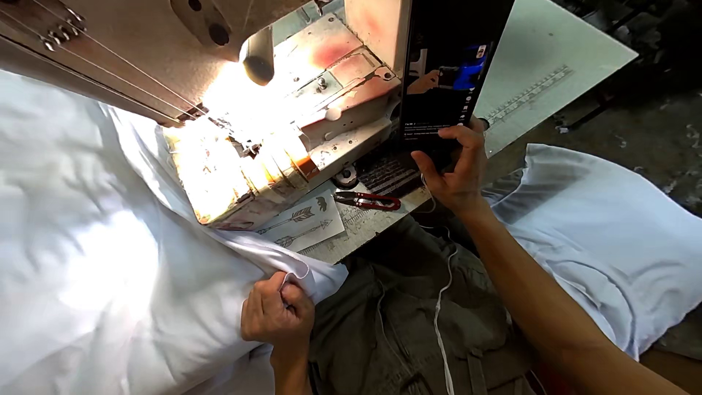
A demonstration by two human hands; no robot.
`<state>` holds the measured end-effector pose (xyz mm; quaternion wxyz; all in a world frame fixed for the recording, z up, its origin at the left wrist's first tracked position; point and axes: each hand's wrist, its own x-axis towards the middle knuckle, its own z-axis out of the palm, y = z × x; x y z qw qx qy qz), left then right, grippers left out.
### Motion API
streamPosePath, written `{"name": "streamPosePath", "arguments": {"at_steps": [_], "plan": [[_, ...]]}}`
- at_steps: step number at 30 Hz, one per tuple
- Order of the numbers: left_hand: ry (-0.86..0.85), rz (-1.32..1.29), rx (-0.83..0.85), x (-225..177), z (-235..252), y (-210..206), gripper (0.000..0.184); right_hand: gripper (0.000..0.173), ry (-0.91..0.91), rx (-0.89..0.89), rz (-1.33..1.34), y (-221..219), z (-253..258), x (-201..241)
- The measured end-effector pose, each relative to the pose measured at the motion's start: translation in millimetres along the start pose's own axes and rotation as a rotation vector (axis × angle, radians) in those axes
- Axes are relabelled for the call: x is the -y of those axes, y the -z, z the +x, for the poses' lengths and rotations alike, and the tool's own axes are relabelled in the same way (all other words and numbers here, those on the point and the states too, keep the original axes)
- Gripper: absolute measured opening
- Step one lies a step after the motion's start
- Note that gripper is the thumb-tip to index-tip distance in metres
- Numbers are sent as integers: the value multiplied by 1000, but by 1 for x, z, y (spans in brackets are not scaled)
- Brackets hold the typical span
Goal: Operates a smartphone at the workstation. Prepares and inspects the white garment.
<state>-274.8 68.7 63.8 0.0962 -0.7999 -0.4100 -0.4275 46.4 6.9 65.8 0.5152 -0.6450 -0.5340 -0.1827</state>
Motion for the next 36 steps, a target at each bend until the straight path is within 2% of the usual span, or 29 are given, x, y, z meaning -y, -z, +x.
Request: {"name": "streamPosePath", "arguments": {"at_steps": [3,5,16,20,25,30,36], "plan": [[-5,-3,-7,0,0,0,43,65,5,14,-17,1,-1,0],[-3,1,-5,0,0,0,43,72,0,4,-13,0,-2,-1],[-2,1,-9,0,0,-1,44,72,48,-64,19,-7,-2,-9],[-3,5,-8,0,1,0,43,72,11,-21,5,-3,-3,-4],[-4,7,-8,0,0,0,44,48,4,-15,7,-2,-2,-2],[-9,2,-7,0,0,0,44,72,20,10,-55,1,1,0],[-10,5,-11,0,0,-1,44,75,5,11,-14,1,-1,0]]}}
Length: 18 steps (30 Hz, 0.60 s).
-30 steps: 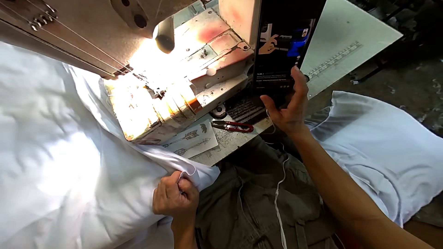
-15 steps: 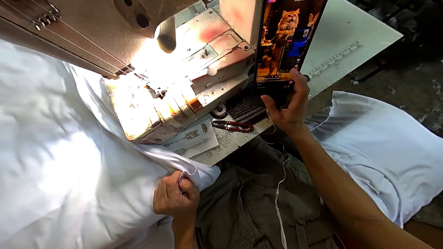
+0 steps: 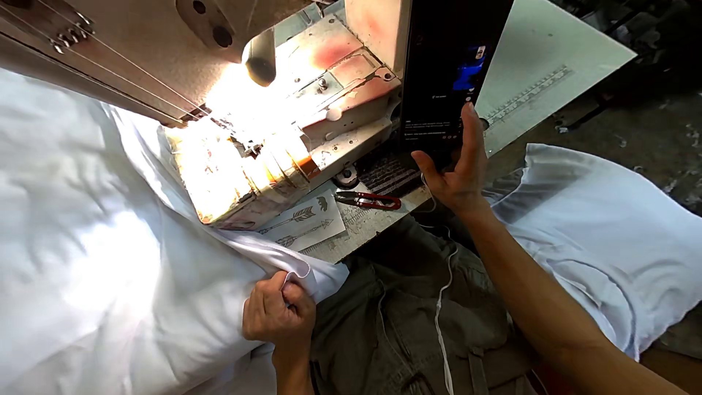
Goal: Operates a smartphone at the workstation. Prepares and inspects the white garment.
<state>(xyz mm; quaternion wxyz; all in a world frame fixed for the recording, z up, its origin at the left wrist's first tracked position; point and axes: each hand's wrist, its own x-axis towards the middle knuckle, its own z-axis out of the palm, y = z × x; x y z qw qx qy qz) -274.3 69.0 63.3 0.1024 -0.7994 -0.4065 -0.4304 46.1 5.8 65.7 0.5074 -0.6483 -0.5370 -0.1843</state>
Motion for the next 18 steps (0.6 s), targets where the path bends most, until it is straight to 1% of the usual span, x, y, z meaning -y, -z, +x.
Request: {"name": "streamPosePath", "arguments": {"at_steps": [2,6,9,11,15,18], "plan": [[3,1,1,0,0,0,44,76,-10,2,2,0,0,0],[2,6,-6,0,0,-1,44,74,31,-43,18,-5,2,-5],[0,6,-8,0,0,-1,42,73,-5,-4,-1,-1,0,0],[-2,7,-10,1,-1,-1,42,68,-16,-10,14,-1,-1,0],[1,4,-10,0,0,-1,43,54,-21,-36,62,-3,-3,-3],[4,11,-8,0,0,-1,44,50,-21,-47,67,-4,-3,-2]]}}
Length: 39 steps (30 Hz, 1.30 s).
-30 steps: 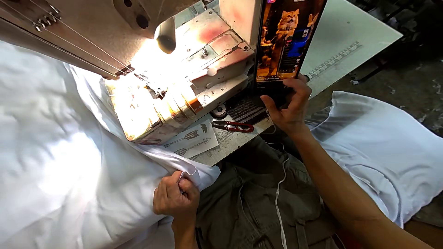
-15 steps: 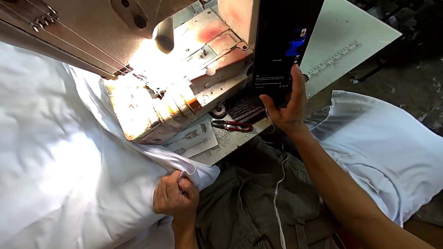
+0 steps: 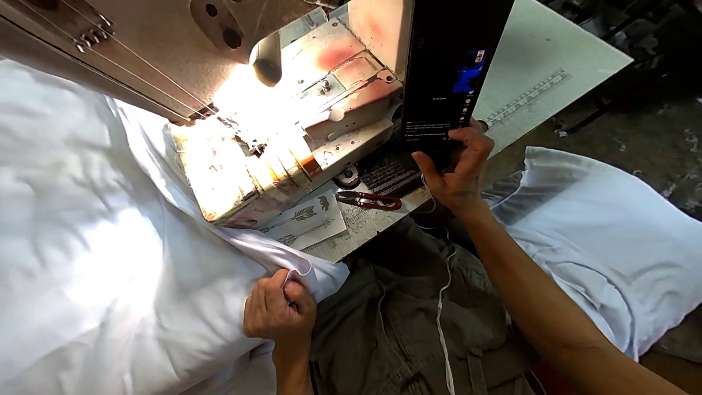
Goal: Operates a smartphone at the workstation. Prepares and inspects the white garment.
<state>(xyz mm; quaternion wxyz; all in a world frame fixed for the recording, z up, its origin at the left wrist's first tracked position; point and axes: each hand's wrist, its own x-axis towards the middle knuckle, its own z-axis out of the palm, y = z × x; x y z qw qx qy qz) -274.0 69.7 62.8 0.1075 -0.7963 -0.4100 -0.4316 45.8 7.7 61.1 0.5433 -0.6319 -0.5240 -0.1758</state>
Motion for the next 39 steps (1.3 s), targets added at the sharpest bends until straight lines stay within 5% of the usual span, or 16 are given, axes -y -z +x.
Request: {"name": "streamPosePath", "arguments": {"at_steps": [26,31,39], "plan": [[-3,-10,4,0,0,1,44,47,-6,23,-43,1,1,1],[-7,-12,8,0,0,1,44,77,8,47,-76,3,2,2],[2,-19,7,0,0,1,44,78,22,32,-76,2,-1,-1]]}}
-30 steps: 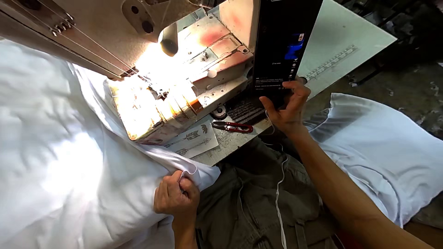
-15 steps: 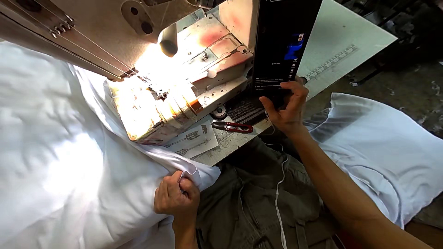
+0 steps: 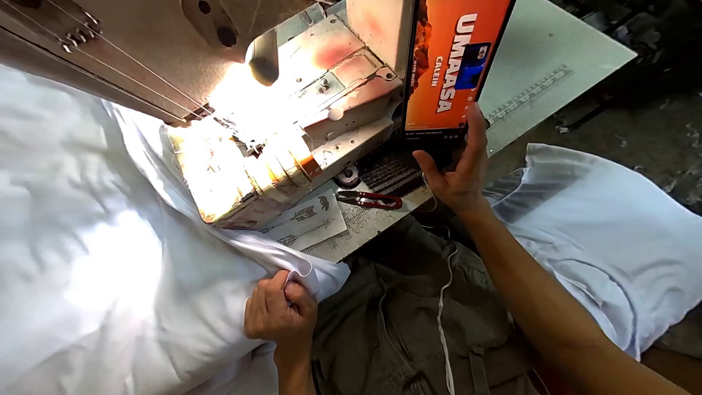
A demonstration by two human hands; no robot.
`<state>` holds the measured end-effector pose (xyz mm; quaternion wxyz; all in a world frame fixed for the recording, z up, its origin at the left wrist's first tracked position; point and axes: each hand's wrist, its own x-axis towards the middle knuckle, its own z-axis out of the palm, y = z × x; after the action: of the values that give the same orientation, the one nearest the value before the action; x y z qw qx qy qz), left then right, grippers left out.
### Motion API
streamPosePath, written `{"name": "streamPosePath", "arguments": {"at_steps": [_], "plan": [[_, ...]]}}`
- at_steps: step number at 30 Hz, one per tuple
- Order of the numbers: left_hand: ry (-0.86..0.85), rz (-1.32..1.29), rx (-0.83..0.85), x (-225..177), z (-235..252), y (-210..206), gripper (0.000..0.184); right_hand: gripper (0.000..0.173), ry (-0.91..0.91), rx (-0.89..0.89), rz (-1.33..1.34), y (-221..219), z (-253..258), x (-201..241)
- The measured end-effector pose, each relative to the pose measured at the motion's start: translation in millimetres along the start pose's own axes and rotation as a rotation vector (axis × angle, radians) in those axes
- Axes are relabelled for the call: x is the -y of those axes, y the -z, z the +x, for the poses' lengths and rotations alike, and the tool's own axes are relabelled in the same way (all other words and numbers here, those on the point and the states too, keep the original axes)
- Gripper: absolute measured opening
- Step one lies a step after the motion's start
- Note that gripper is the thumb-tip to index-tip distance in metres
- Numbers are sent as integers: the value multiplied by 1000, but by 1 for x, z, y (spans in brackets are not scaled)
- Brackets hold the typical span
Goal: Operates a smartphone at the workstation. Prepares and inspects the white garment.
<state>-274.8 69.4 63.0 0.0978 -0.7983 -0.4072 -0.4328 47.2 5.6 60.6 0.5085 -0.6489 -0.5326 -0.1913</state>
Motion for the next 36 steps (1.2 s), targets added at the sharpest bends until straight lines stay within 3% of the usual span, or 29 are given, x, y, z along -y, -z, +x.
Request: {"name": "streamPosePath", "arguments": {"at_steps": [4,10,15,20,27,36], "plan": [[1,5,4,-1,0,0,44,75,-7,-8,21,-1,-1,0],[-3,6,-1,0,0,0,44,52,-21,-42,84,-3,-1,-1],[-2,1,1,0,0,0,44,49,-19,-34,65,-3,0,-1],[-3,9,-2,0,0,0,44,77,6,7,-18,1,4,3],[0,-3,4,0,-1,0,44,80,6,-8,8,-1,1,1],[1,-4,-3,0,-1,-1,43,48,-29,-43,57,-3,0,1]]}}
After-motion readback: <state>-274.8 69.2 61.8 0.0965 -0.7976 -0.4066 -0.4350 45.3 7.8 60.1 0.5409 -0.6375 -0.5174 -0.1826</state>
